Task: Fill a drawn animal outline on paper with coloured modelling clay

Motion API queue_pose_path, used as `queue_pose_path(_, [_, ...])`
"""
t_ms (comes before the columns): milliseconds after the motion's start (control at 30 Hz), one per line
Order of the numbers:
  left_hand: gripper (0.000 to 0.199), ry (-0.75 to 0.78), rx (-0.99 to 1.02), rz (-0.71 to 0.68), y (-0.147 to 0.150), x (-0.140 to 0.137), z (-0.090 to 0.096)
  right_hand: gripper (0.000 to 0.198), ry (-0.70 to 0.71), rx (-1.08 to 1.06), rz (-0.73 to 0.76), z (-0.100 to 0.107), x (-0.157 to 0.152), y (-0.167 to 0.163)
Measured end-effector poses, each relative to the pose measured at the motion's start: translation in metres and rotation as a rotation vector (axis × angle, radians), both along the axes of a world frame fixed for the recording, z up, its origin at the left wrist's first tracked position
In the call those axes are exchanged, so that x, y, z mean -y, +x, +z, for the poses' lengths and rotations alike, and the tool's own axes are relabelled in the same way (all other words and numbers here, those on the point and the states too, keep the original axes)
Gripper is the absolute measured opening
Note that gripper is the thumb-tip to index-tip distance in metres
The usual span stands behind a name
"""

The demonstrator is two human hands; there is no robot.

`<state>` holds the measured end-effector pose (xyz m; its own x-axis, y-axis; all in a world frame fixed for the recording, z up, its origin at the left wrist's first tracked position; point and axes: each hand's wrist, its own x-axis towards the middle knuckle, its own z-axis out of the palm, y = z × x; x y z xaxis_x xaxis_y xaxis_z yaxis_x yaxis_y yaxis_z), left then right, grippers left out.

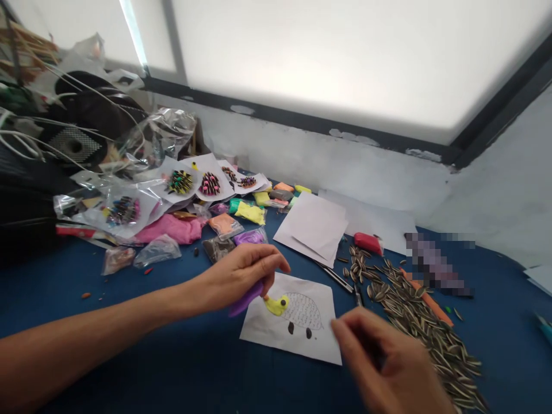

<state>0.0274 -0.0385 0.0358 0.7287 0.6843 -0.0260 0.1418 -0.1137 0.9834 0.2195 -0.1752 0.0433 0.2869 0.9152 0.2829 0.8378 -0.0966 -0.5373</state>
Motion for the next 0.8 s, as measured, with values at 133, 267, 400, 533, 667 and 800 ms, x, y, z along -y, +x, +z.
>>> queue_pose_path(133, [0.032, 0.031, 0.074, 0.028, 0.004, 0.016, 0.003, 0.026, -0.316, -0.417, 0.319, -0.001, -0.013, -0.053])
queue_pose_path(267, [0.032, 0.173, 0.050, 0.069, 0.004, 0.024, 0.004, 0.033, -0.343, -0.619, 0.392, -0.001, -0.021, -0.073])
queue_pose_path(400, [0.028, 0.359, 0.115, 0.119, 0.010, 0.024, 0.001, 0.034, -0.273, -0.733, 0.314, -0.003, -0.018, -0.073])
queue_pose_path(533, [0.036, 0.282, 0.140, 0.079, 0.018, 0.025, -0.001, 0.033, -0.277, -0.844, 0.321, -0.007, -0.016, -0.067])
queue_pose_path(667, [0.058, -0.165, 0.194, -0.017, 0.020, 0.025, 0.006, 0.030, -0.318, -0.873, 0.306, -0.012, -0.020, -0.057])
queue_pose_path(800, [0.055, -0.259, 0.242, -0.040, 0.017, 0.017, 0.014, 0.034, -0.314, -0.758, 0.294, -0.006, -0.024, -0.041])
